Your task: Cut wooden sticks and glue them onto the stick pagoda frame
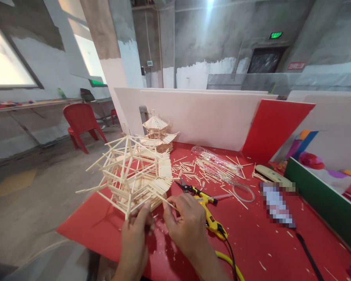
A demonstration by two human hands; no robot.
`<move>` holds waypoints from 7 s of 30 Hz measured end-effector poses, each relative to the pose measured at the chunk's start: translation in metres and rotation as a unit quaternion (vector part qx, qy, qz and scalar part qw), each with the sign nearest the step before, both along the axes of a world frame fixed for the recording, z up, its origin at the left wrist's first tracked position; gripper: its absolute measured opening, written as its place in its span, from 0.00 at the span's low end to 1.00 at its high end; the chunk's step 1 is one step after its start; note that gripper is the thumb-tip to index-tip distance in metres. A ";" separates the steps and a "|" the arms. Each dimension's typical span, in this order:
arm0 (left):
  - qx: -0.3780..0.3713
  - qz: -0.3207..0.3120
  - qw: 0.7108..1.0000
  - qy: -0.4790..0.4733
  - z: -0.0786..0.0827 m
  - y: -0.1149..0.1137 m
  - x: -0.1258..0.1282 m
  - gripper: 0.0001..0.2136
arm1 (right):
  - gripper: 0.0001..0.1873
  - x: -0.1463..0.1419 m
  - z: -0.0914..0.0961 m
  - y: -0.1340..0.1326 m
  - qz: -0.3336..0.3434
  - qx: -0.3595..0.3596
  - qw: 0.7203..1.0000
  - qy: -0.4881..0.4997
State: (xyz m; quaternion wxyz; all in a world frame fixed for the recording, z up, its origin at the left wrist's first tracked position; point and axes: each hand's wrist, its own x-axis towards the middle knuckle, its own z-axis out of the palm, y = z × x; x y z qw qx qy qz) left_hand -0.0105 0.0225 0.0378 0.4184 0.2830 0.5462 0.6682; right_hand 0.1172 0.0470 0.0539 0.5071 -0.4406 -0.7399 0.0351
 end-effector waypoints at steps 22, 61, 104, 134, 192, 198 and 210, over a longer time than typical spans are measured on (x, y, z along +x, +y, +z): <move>0.137 -0.332 0.851 0.383 0.004 -0.012 -0.001 0.10 | 0.06 0.071 0.009 -0.023 0.152 -0.178 0.964 -0.129; 0.096 -0.264 0.937 0.209 -0.014 -0.008 0.058 0.03 | 0.12 0.181 -0.004 -0.012 -0.236 -0.285 0.843 -0.391; 0.075 -0.082 0.984 0.139 0.030 -0.026 0.011 0.06 | 0.41 0.078 0.001 -0.095 0.164 -0.558 0.803 0.132; 0.241 -0.131 0.888 0.370 0.053 -0.050 0.014 0.07 | 0.35 0.071 0.011 -0.097 0.067 -0.366 0.927 -0.053; 0.005 -0.355 0.934 -0.038 -0.007 0.002 0.017 0.13 | 0.25 0.112 -0.030 -0.065 0.251 -0.676 0.602 0.343; 0.019 -0.371 0.927 -0.051 -0.023 0.009 0.014 0.12 | 0.28 0.111 -0.019 -0.055 0.286 -0.701 0.561 0.336; -0.039 -0.382 0.923 -0.025 -0.018 0.013 0.014 0.18 | 0.41 0.096 -0.005 -0.051 0.123 -0.513 0.849 -0.025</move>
